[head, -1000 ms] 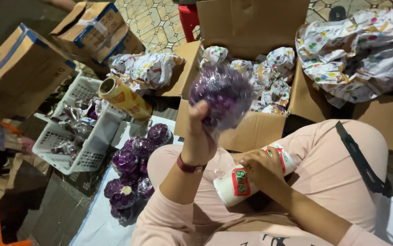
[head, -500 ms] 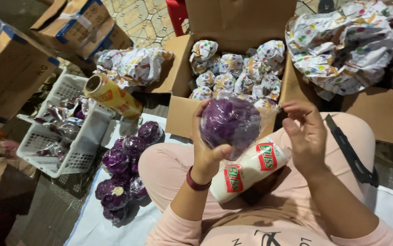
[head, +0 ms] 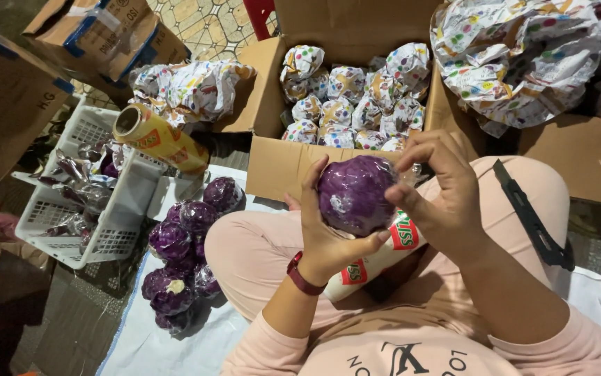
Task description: The person sits on the floor and wraps individual red cabbages in plastic wrap. They unwrap a cabbage from a paper bag, pull a sheet of plastic wrap from a roll, wrap the cabbage, and place it on a growing pile. The process is repeated with multiple cabbages.
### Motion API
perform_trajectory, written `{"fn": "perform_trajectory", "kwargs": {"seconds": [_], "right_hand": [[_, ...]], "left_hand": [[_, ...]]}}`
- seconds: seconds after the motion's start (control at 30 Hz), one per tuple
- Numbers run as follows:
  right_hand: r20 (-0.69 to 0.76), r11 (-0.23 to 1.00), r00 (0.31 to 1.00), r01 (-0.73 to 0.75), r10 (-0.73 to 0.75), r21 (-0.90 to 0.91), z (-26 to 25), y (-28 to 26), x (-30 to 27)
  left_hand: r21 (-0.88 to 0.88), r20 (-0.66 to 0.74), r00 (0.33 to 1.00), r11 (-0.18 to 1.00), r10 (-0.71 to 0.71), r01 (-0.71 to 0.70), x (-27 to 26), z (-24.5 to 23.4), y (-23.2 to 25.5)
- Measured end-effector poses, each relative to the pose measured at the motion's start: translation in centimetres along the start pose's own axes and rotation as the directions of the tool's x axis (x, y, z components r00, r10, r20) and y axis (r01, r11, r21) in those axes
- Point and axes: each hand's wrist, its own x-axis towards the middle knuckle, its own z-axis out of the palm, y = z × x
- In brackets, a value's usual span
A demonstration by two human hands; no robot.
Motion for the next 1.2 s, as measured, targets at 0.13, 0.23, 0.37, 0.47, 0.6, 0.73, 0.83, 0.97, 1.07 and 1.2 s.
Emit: {"fn": "perform_trajectory", "kwargs": {"seconds": [0.13,0.23,0.37,0.47,0.6,0.73,0.83,0.97,1.07,1.2], "right_hand": [[-0.093,0.998,0.995,-0.03,0.026,-0.048,0.7,0.3,0.0],[-0.185,0.996,0.98,-0.085,0.077,-0.037,0.9,1.1,0.1],[-0.212,0.987,0.977,-0.05,0.017,-0.151,1.3,1.9,0.9],[-0.165,0.981,0.986,-0.049,0.017,-0.186,1.4,2.1,0.7],[-0.069,0.927,0.938,-0.347,0.34,-0.143,1.4,2.3,0.1],[0.119,0.913,0.915,-0.397,0.386,0.095,1.3,4.9,-0.1],[0.183,0.817,0.883,-0.47,0.433,0.334,2.6,4.4,-0.1],[0.075,0.726,0.838,-0.509,0.54,0.463,3.8,2.4,-1.2],[-0.165,0.802,0.83,-0.434,0.533,0.41,1.8,4.7,0.5],[-0.32,0.844,0.795,-0.406,0.516,0.351,-0.1,2.2,0.7]], "left_hand": [[0.099,-0.024,0.997,0.993,0.075,-0.072,-0.3,0.3,-0.2],[0.151,-0.024,0.982,0.971,0.19,-0.184,-0.3,0.6,0.3],[0.139,-0.014,0.936,0.928,0.351,-0.346,-0.5,0.7,0.1],[0.169,0.023,0.92,0.905,0.392,-0.39,-1.1,-0.1,0.5],[0.203,0.053,0.906,0.884,0.42,-0.422,-1.1,0.2,1.3],[0.078,0.055,0.911,0.908,0.409,-0.412,-0.5,0.5,0.4],[-0.09,0.011,0.949,0.945,0.315,-0.313,-0.6,0.8,-0.6],[-0.458,-0.097,0.982,0.883,-0.162,0.101,-1.7,0.7,-2.5],[-0.63,-0.151,0.867,0.722,-0.475,0.286,-3.9,-0.5,-2.7],[-0.733,-0.233,0.823,0.65,-0.517,0.2,-2.9,-0.1,-3.9]]}}
